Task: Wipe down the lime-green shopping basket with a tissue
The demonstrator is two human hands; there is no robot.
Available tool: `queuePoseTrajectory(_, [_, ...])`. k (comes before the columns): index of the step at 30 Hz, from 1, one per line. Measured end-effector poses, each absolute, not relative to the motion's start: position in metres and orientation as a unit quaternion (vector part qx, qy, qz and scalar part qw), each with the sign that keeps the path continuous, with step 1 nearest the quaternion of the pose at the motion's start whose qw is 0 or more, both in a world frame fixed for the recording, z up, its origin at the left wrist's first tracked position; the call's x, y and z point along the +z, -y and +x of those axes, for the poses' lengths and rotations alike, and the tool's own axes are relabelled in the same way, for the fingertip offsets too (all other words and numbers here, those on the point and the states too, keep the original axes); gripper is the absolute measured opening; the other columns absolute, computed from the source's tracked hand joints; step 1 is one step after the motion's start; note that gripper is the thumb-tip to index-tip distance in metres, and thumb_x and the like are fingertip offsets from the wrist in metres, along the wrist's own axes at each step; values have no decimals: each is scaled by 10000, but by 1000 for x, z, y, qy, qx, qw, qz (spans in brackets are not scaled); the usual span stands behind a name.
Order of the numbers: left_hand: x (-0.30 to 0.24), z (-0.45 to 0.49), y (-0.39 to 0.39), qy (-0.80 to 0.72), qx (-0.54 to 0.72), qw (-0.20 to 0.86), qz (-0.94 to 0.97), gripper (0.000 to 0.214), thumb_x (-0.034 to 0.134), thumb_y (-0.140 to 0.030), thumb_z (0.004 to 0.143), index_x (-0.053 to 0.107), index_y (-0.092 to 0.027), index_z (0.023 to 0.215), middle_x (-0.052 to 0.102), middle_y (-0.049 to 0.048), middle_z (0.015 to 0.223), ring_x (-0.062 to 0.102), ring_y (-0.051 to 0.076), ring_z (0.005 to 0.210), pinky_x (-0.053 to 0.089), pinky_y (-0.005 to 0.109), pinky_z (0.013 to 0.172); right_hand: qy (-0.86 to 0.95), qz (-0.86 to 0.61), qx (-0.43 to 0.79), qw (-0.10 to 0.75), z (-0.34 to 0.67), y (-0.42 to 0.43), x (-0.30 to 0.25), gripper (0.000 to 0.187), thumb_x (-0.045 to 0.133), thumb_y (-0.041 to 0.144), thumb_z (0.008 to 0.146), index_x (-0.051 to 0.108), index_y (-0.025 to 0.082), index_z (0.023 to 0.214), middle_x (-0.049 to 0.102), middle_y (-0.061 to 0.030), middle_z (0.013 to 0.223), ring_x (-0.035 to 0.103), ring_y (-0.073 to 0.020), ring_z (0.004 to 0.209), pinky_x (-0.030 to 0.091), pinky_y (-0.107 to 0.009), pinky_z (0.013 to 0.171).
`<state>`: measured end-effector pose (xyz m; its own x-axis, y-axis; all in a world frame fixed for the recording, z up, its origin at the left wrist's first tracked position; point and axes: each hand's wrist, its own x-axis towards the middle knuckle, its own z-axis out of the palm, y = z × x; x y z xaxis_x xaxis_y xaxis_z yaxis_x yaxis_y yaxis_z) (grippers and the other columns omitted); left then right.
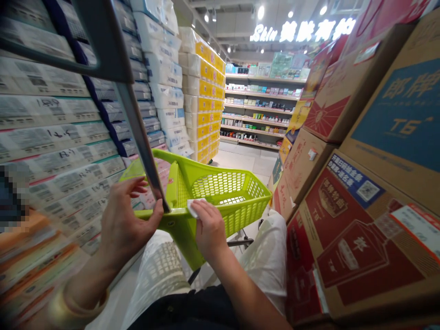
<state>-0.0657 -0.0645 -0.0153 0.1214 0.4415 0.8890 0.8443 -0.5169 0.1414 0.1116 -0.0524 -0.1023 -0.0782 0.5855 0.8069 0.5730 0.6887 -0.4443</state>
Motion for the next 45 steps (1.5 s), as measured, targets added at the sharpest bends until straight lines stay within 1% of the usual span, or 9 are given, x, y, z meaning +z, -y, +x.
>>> queuePoseTrajectory(6, [-20, -56, 75, 356, -496, 251, -751, 516, 587, -108, 798, 433, -219, 1278, 552, 111, 1190, 556, 261, 1125, 485, 439, 977, 754, -369, -4, 543, 108, 53, -103, 426, 416, 73, 902, 628, 220, 1241, 680, -68, 1236, 584, -204, 1224, 467, -425, 1061])
queuePoseTrajectory(12, [-33, -40, 75, 312, -443, 173, -823, 541, 472, -49, 845, 381, -217, 1351, 515, 123, 1282, 538, 219, 1193, 499, 355, 999, 721, -419, -12, 551, 116, 52, -110, 414, 418, 81, 904, 637, 224, 1225, 694, -78, 1202, 609, -209, 1191, 482, -417, 1037])
queuePoseTrajectory(15, [-38, -29, 72, 317, -386, 125, -857, 624, 423, -32, 834, 292, -191, 1423, 461, 151, 1364, 468, 233, 1292, 463, 379, 1066, 758, -379, -11, 531, 113, 54, -106, 385, 455, 134, 919, 612, 242, 1254, 683, -71, 1222, 593, -206, 1212, 484, -400, 1025])
queuePoseTrajectory(19, [-45, -22, 66, 362, -323, 109, -868, 674, 416, -40, 800, 266, -138, 1451, 433, 188, 1410, 417, 280, 1347, 440, 446, 1087, 712, -435, -30, 551, 120, 49, -114, 409, 423, 89, 899, 640, 224, 1218, 698, -87, 1195, 625, -224, 1169, 499, -431, 1000])
queuePoseTrajectory(26, [-55, -14, 64, 447, -249, 171, -842, 621, 468, -79, 760, 428, -77, 1380, 546, 217, 1344, 527, 315, 1248, 477, 446, 1004, 732, -419, -25, 537, 126, 48, -121, 429, 424, 105, 900, 619, 235, 1259, 678, -73, 1243, 595, -210, 1218, 463, -427, 1054])
queuePoseTrajectory(32, [-54, -6, 67, 486, -172, 217, -829, 540, 494, -93, 761, 529, 6, 1291, 579, 256, 1310, 563, 327, 1190, 458, 426, 982, 682, -484, -31, 547, 137, 44, -127, 410, 412, 83, 897, 667, 225, 1184, 712, -87, 1167, 626, -223, 1171, 466, -450, 1043])
queuePoseTrajectory(37, [-55, -9, 66, 493, -150, 216, -830, 444, 476, -98, 772, 614, -24, 1187, 650, 239, 1193, 610, 321, 1064, 455, 448, 917, 737, -422, -26, 527, 130, 49, -126, 434, 431, 88, 889, 634, 239, 1242, 684, -72, 1234, 599, -210, 1214, 466, -425, 1050])
queuePoseTrajectory(40, [-55, -12, 65, 492, -150, 220, -829, 425, 498, -101, 747, 631, -47, 1147, 662, 220, 1148, 615, 316, 1002, 452, 439, 883, 713, -457, -31, 530, 132, 45, -129, 432, 415, 78, 887, 653, 229, 1215, 696, -82, 1207, 615, -224, 1192, 477, -450, 1036])
queuePoseTrajectory(45, [-51, -14, 66, 496, -134, 242, -823, 293, 477, -99, 769, 656, -87, 1001, 660, 166, 915, 602, 298, 847, 446, 422, 788, 712, -445, -20, 543, 126, 43, -128, 444, 422, 71, 887, 643, 235, 1235, 693, -82, 1211, 609, -219, 1203, 481, -441, 1054])
